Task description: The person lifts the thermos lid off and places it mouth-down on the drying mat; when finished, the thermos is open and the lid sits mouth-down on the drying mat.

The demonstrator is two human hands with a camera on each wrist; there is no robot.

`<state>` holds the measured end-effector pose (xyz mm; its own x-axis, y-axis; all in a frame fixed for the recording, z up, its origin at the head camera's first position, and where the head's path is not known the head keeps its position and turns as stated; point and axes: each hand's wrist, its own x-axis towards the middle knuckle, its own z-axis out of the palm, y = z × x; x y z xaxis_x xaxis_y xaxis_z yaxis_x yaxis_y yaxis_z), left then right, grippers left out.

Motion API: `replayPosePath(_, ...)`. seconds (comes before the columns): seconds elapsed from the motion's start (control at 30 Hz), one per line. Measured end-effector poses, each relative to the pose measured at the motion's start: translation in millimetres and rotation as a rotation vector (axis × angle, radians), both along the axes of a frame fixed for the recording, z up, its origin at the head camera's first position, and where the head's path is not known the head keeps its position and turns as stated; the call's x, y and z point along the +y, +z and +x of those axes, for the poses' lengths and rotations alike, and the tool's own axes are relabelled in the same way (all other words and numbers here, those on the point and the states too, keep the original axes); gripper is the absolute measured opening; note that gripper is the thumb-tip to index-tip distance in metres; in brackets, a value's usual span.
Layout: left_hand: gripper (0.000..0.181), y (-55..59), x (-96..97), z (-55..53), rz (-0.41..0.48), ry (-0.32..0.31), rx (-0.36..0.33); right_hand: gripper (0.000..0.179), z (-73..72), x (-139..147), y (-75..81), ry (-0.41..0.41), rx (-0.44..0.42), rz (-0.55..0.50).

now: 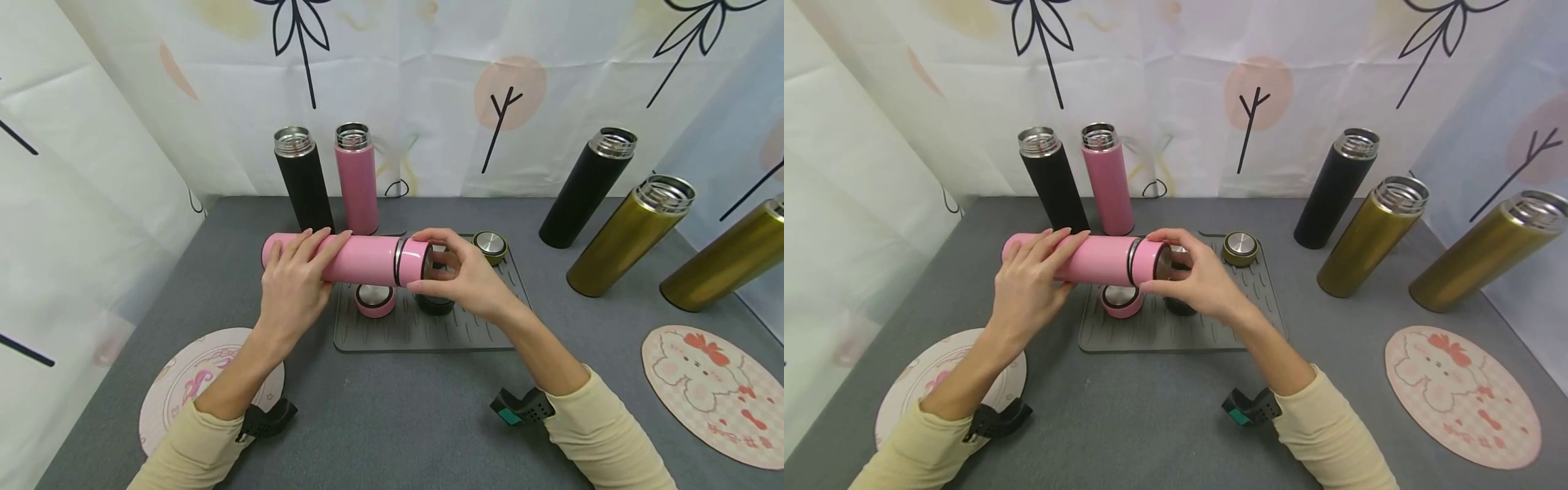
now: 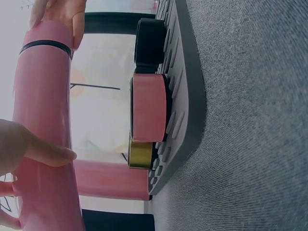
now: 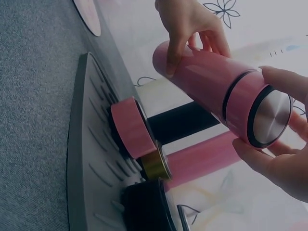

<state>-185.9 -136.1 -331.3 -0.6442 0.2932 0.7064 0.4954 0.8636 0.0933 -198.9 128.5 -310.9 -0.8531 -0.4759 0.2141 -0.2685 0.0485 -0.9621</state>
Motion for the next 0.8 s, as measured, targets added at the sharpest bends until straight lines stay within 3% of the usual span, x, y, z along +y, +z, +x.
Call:
replayPosePath(0.33,0.069,2.0,-2.3,-1.1,-0.010,-0.005,-0.026,0.058,-2.4,3,-3.0,0.050,0.302,0.068)
replayPosePath(0.7,0.072,6.1,-8.2,-2.2,0.009,-0.010,-0.050,0.058,-5.9,10,-0.7,0.052,0.498,0.110)
replayPosePath(0.8,0.074,7.3,-11.0,-3.2,0.029,0.000,-0.055,0.064,-6.7,13,0.8,0.036,0.488,0.107)
